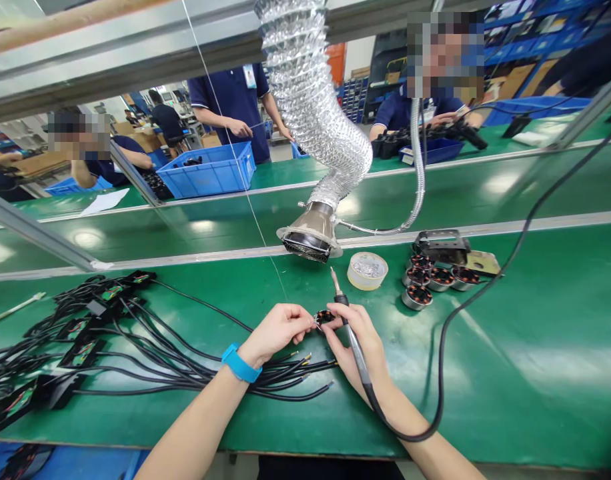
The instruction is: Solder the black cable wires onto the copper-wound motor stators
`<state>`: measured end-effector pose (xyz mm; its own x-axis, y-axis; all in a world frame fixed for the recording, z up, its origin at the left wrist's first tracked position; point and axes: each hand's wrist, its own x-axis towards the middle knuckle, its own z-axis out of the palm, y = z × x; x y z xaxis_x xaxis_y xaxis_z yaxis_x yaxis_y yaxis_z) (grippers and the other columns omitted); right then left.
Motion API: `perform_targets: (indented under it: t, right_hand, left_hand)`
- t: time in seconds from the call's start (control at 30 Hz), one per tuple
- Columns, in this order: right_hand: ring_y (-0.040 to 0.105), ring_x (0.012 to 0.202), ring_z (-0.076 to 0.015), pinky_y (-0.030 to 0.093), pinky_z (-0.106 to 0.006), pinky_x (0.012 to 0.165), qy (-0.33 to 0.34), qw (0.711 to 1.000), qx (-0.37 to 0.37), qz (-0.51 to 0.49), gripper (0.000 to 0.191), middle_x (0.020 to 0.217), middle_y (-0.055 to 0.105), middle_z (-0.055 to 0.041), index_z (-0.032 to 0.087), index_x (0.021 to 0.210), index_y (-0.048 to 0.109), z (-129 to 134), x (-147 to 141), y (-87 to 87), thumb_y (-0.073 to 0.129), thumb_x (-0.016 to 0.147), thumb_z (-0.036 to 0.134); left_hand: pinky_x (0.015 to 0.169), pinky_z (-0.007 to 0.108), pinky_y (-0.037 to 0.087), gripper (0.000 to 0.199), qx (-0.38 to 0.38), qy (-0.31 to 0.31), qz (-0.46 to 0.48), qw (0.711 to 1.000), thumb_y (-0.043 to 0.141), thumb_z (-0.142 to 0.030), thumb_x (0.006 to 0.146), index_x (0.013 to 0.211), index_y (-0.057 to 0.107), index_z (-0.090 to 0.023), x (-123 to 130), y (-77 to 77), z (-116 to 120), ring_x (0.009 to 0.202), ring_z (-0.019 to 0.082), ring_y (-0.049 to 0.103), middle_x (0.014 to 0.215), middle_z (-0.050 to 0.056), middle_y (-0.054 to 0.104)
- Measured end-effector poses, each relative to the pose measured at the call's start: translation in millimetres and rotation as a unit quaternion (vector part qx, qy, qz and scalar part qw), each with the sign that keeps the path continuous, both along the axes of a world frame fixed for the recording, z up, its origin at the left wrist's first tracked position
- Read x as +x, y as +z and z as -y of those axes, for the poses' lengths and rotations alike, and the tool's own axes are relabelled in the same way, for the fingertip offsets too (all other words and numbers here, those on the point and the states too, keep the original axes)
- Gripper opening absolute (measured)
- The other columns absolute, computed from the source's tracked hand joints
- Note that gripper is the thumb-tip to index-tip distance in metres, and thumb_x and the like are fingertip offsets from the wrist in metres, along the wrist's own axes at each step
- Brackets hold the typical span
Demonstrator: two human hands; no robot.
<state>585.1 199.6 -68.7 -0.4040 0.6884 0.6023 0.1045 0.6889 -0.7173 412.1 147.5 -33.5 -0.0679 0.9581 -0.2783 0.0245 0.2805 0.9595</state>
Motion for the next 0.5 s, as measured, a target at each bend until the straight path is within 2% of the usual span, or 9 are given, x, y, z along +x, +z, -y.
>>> perform_targets:
  t: [0.07, 0.17, 0.37, 0.5]
  right_hand:
    - [0.065, 0.083, -0.0142, 0.056, -0.026, 0.078, -0.029, 0.999, -0.024, -0.006, 0.034, 0.098, 0.056, -0.0032, 0.024, 0.122, 0.056, 0.2, -2.9, 0.1, 0.057, 0.091, 0.012]
    - [0.065, 0.085, -0.0146, 0.056, -0.025, 0.077, -0.048, 0.998, -0.037, -0.006, 0.036, 0.096, 0.057, -0.0024, 0.024, 0.122, 0.055, 1.2, -4.7, -0.6, 0.058, 0.089, 0.012]
    - [0.065, 0.094, -0.0158, 0.052, -0.028, 0.088, -0.040, 0.998, -0.035, -0.017, 0.036, 0.099, 0.062, -0.0034, 0.023, 0.126, 0.055, 4.5, 1.3, 2.7, 0.060, 0.091, 0.014]
    - [0.065, 0.079, -0.0117, 0.052, -0.025, 0.080, -0.073, 0.996, -0.022, -0.044, 0.025, 0.093, 0.065, -0.0006, 0.024, 0.121, 0.061, 7.9, 13.3, 9.9, 0.056, 0.098, 0.017]
  left_hand:
    - [0.051, 0.019, 0.029, 0.039, -0.003, 0.001, -0.009, 1.000, 0.069, -0.047, 0.075, 0.077, 0.064, -0.009, 0.7, 0.7, 0.7, 0.049, 0.006, 0.041, 0.055, -0.002, 0.051]
    - [0.050, 0.019, 0.030, 0.037, 0.000, 0.001, -0.018, 1.000, 0.068, -0.046, 0.077, 0.077, 0.064, -0.009, 1.8, 0.2, 1.6, 0.050, 0.006, 0.042, 0.058, -0.002, 0.052]
    - [0.049, 0.019, 0.031, 0.031, 0.003, -0.001, -0.039, 0.999, 0.063, -0.041, 0.080, 0.078, 0.064, -0.010, 3.7, -5.0, 2.1, 0.051, 0.007, 0.044, 0.061, -0.001, 0.053]
    - [0.047, 0.019, 0.027, 0.026, -0.001, 0.005, -0.045, 0.999, 0.061, -0.036, 0.079, 0.076, 0.064, -0.010, 4.8, -4.3, 2.4, 0.050, 0.006, 0.041, 0.065, 0.000, 0.055]
